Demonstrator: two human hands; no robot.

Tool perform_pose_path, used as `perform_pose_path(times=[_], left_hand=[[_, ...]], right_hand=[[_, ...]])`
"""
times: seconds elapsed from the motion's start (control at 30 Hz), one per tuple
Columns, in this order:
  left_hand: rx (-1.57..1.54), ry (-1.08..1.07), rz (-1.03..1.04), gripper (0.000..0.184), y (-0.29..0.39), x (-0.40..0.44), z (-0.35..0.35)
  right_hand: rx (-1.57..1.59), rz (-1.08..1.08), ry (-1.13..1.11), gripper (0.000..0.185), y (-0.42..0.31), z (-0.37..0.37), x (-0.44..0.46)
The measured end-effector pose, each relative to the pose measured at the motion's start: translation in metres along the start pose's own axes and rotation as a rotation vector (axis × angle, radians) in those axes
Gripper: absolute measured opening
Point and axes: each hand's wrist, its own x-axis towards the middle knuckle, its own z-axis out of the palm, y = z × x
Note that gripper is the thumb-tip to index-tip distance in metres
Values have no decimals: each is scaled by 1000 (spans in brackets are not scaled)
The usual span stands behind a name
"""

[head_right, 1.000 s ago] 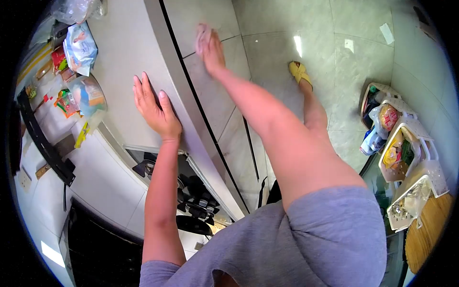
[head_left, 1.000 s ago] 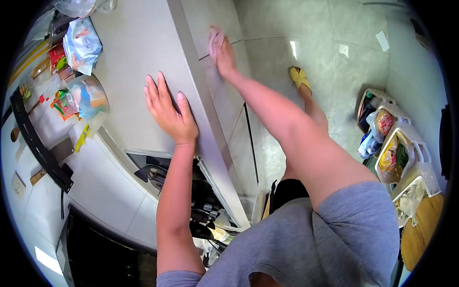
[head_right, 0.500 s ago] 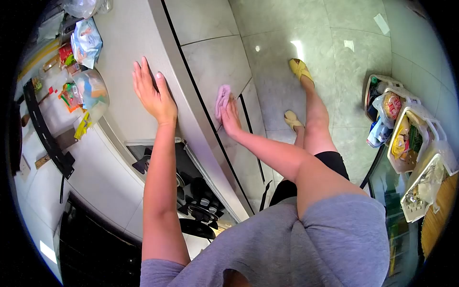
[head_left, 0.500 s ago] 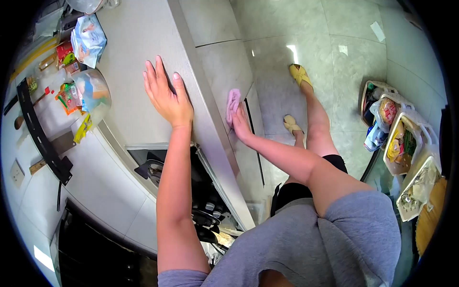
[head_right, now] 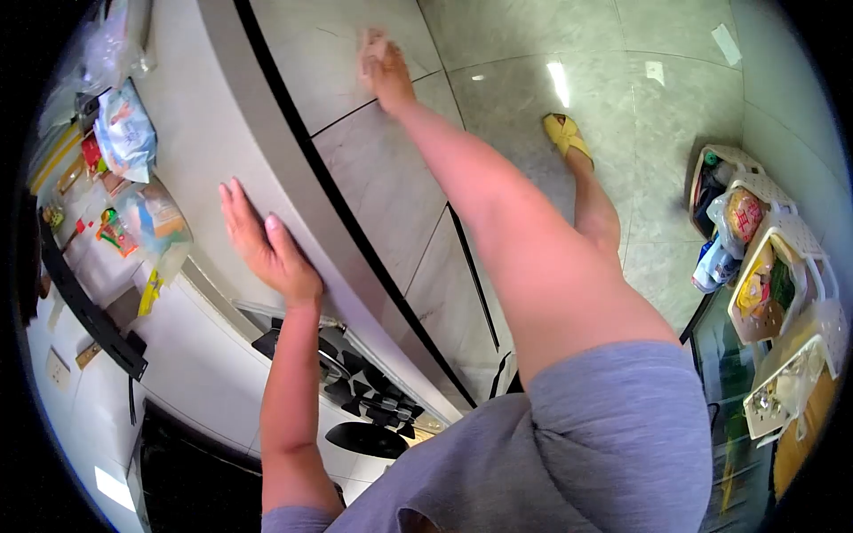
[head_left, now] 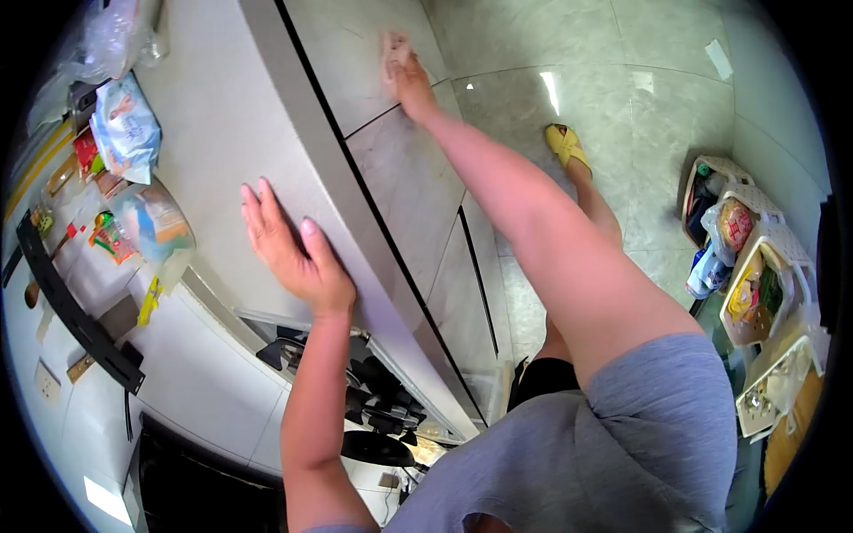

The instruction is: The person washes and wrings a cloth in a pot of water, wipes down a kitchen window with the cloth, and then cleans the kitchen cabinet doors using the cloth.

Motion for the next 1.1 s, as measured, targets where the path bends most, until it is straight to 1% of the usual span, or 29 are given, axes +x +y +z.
perform_pose_path(times=[0.03, 0.07, 0.13, 0.27, 0.33, 0.4, 0.5, 0.53, 0.57, 0.6, 0.67, 0.7, 0.77, 0.8, 0.83, 0.9, 0.93, 0.97, 1.0, 1.03, 1.1], left_hand=[[19, -4, 5, 55, 0, 1, 0], [37, -8, 12, 54, 0, 0, 0], [67, -29, 19, 55, -5, 0, 4], [14, -20, 20, 53, -4, -5, 4], [26, 2, 56, 51, -3, -5, 3], [-8, 34, 58, 50, -5, -6, 4], [-15, 70, 56, 49, -2, -8, 3], [13, 72, 51, 48, -1, -8, 3], [-1, 71, 49, 48, -2, -9, 2], [-1, 76, 48, 48, -1, -9, 2], [3, 51, 38, 49, 0, -7, 3], [6, 51, 40, 49, -2, -6, 4], [-6, 10, 37, 51, -5, -7, 4], [-26, -21, 22, 53, -3, -6, 4], [-56, -30, 4, 54, -4, -6, 5], [-111, -42, -24, 56, -7, -6, 8], [-153, -3, -63, 59, -8, -7, 12], [-167, -8, -88, 61, -9, -7, 14], [-188, -13, -114, 64, -9, -8, 14], [-216, -27, -151, 66, -8, -8, 16], [-265, -74, -215, 69, -8, -11, 13]], right_hand=[[8, 124, -35, 58, 32, -4, 1], [11, 133, -40, 58, 59, -8, -8], [-72, 212, 36, 58, 108, -15, -30], [-174, 432, 42, 66, 166, -28, -132], [-139, 517, 3, 69, 157, -34, -184], [-155, 418, -17, 68, 154, -34, -234], [-184, 348, -44, 66, 107, -30, -284], [-139, 270, -65, 65, 81, -30, -290], [-94, 191, -87, 64, 56, -30, -287], [-95, 186, -90, 64, 36, -31, -274], [4, -2, -120, 62, 7, -31, -240], [8, -2, -119, 62, 9, -27, -217], [-27, -152, -97, 61, 29, -22, -157], [-41, -144, -73, 60, 45, -21, -126], [-54, -131, -51, 60, 62, -20, -96], [-46, 41, -14, 61, 102, -21, -42], [-43, 50, -22, 61, 119, -25, -24], [-69, 137, -47, 61, 133, -31, -9], [-100, 223, -68, 62, 146, -40, 1], [-108, 234, -69, 62, 169, -45, 5], [-129, 453, -43, 65, 223, -44, -5]])
